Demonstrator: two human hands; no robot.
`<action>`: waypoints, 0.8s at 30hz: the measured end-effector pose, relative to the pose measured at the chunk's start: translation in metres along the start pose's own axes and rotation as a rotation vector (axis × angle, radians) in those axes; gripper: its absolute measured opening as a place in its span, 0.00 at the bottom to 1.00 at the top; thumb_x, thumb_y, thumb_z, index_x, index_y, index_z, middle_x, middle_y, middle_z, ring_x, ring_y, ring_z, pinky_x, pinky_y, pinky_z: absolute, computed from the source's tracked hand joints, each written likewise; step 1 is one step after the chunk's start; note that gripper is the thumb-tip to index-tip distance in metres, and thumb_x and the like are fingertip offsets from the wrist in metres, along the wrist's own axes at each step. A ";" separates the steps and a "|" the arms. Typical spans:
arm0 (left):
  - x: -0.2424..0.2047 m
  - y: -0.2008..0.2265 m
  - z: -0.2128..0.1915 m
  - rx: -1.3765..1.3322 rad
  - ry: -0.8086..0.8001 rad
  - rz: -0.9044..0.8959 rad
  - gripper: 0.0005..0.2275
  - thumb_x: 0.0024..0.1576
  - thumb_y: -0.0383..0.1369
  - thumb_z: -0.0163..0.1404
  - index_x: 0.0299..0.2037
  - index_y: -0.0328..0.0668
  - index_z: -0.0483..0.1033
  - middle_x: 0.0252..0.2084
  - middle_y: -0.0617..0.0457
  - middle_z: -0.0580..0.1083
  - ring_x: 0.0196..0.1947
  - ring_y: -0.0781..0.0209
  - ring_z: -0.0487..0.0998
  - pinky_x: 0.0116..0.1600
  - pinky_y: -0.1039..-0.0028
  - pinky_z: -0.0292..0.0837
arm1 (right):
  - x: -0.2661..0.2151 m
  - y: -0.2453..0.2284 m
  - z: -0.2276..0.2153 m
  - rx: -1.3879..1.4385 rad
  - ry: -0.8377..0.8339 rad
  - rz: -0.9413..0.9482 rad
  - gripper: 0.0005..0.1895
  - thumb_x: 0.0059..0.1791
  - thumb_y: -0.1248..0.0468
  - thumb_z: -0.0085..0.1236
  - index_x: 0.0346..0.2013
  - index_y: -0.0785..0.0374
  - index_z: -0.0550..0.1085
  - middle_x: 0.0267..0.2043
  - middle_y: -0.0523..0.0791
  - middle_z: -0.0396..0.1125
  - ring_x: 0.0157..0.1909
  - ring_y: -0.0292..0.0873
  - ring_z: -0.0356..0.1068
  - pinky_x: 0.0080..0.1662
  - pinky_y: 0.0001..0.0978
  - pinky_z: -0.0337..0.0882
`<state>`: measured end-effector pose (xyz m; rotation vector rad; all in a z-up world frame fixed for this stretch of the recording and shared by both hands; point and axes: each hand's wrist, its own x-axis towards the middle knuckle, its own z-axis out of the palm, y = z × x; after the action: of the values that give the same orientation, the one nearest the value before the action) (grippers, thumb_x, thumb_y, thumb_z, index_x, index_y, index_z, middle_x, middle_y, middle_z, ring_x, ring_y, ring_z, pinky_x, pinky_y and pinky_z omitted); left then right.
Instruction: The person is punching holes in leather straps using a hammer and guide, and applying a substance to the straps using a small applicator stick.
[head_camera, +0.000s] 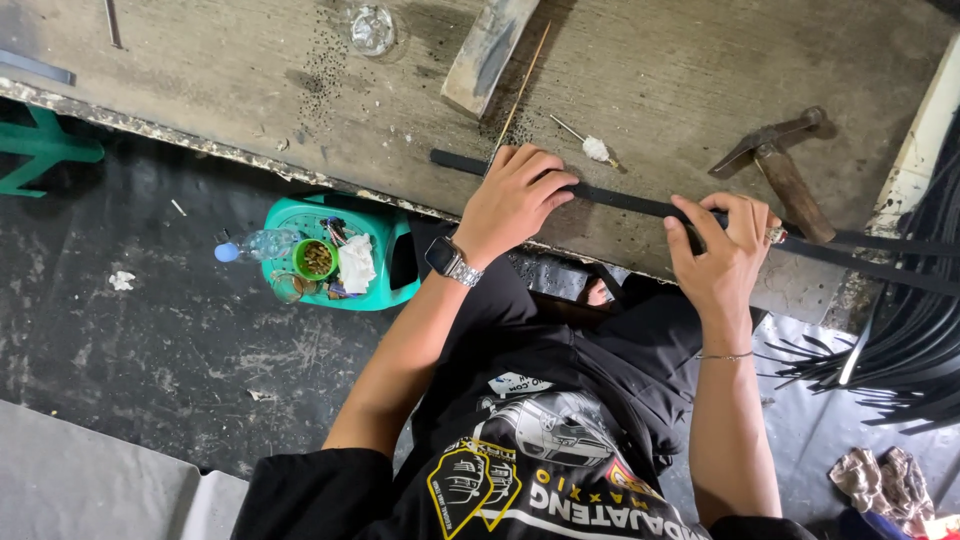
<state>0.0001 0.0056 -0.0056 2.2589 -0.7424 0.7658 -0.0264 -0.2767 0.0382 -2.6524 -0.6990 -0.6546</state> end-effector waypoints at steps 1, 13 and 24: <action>0.000 0.000 0.000 0.001 0.000 0.001 0.05 0.63 0.36 0.54 0.39 0.47 0.74 0.37 0.56 0.68 0.41 0.56 0.72 0.45 0.68 0.65 | -0.001 0.001 0.001 0.009 0.003 -0.002 0.09 0.54 0.62 0.69 0.49 0.58 0.86 0.44 0.46 0.66 0.50 0.53 0.68 0.51 0.44 0.68; 0.002 0.001 -0.002 -0.011 0.006 -0.002 0.05 0.63 0.36 0.53 0.39 0.45 0.75 0.37 0.55 0.68 0.41 0.55 0.72 0.45 0.68 0.65 | 0.001 0.001 0.001 0.019 0.010 -0.012 0.07 0.55 0.62 0.68 0.47 0.58 0.86 0.44 0.47 0.66 0.49 0.54 0.67 0.52 0.45 0.67; 0.000 0.003 0.001 -0.026 0.021 -0.031 0.05 0.63 0.35 0.53 0.39 0.44 0.75 0.37 0.55 0.68 0.41 0.54 0.72 0.45 0.67 0.65 | -0.001 0.003 0.003 0.025 0.022 -0.019 0.07 0.56 0.62 0.67 0.47 0.59 0.86 0.44 0.47 0.66 0.50 0.54 0.67 0.53 0.45 0.66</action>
<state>-0.0014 0.0031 -0.0058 2.2308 -0.7024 0.7597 -0.0245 -0.2779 0.0348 -2.6149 -0.7229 -0.6747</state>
